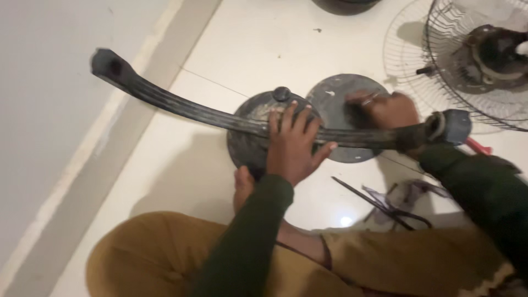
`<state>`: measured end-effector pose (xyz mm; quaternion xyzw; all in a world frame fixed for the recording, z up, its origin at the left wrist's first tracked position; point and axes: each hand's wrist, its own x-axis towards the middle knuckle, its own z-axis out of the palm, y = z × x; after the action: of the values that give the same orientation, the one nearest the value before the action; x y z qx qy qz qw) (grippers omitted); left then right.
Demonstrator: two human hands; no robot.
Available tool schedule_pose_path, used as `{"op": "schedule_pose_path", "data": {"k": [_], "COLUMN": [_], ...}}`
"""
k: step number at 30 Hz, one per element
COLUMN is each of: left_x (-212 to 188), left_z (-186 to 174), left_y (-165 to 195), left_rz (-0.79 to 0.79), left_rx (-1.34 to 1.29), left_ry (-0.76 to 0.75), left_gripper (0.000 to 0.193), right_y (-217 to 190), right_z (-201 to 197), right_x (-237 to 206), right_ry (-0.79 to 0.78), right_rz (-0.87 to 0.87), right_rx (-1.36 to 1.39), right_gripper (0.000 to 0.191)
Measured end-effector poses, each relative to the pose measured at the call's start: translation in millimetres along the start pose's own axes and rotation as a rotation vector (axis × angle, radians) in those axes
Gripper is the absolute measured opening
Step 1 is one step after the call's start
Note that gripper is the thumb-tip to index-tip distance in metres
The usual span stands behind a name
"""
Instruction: The person sits on the floor and repairs an electric fan. They pry open the fan motor housing with a metal rod, separate the cover halves, mount the motor onto the fan stand base, and use pliers to work on the fan cage and motor assembly.
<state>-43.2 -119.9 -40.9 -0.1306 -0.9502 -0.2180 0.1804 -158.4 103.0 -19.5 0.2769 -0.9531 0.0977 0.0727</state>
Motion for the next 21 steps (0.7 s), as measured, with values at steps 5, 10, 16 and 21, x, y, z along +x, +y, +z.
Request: {"op": "schedule_pose_path", "data": {"k": [5, 10, 16, 21], "left_x": [-3.9, -2.5, -1.3, -3.0], "left_z": [3.8, 3.4, -3.8, 0.8], "left_y": [0.6, -1.6, 0.5, 1.7], "left_rz": [0.027, 0.025, 0.015, 0.011], "left_rx": [0.021, 0.034, 0.037, 0.043], "left_ry": [0.02, -0.025, -0.013, -0.011], "left_gripper": [0.062, 0.06, 0.059, 0.062], "right_y": [-16.2, -3.0, -25.1, -32.5], "right_z": [7.3, 1.3, 1.1, 4.0], "right_x": [8.1, 41.0, 29.2, 26.5], "right_ry": [0.048, 0.125, 0.091, -0.062], "right_rz": [0.053, 0.169, -0.198, 0.033], "right_rx": [0.027, 0.047, 0.039, 0.14], "right_gripper": [0.032, 0.026, 0.029, 0.029]}}
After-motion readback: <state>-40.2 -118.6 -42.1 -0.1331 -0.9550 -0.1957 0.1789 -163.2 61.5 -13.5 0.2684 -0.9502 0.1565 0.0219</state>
